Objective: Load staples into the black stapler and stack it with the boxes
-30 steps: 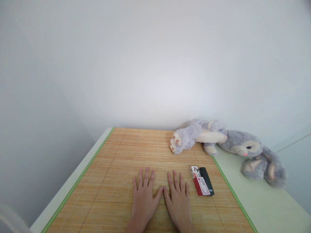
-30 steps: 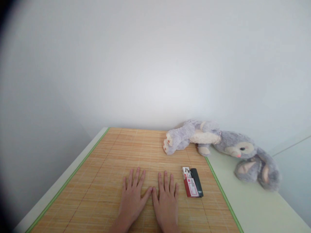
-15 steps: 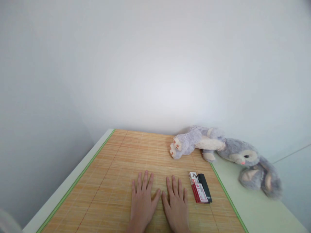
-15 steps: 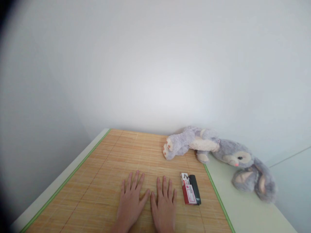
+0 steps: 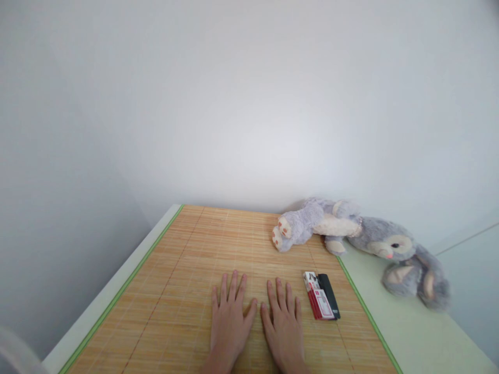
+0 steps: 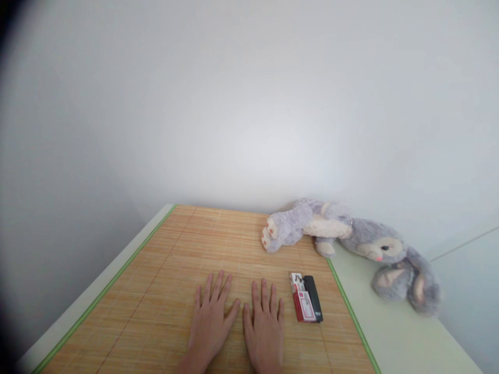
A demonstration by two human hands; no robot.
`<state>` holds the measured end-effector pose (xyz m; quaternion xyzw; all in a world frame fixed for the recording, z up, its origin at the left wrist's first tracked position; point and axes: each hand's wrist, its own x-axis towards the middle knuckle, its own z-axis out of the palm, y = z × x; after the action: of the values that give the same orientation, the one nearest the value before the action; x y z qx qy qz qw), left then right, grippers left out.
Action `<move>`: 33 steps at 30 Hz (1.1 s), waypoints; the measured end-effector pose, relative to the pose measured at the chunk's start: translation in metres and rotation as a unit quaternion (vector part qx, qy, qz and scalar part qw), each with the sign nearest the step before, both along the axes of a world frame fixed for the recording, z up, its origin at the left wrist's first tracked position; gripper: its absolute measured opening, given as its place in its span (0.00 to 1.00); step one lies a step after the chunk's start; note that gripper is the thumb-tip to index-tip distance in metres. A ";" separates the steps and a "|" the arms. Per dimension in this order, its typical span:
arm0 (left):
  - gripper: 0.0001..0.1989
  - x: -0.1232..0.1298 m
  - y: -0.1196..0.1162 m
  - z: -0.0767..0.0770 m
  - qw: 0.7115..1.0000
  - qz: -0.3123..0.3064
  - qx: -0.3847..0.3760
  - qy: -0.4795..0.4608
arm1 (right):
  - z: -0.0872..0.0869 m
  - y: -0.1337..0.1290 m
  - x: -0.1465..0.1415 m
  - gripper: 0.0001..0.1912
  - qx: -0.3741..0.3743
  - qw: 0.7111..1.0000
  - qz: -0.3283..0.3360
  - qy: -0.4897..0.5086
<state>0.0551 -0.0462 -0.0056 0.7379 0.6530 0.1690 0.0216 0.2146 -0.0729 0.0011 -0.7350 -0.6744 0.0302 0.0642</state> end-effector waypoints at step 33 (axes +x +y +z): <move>0.33 0.003 0.002 -0.002 1.000 -0.005 -0.007 0.029 | 0.001 0.001 0.002 0.33 0.011 1.000 -0.004 0.022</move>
<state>0.0583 -0.0445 -0.0074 0.7453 0.6511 0.1431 0.0087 0.2166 -0.0714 0.0021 -0.7360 -0.6702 0.0387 0.0875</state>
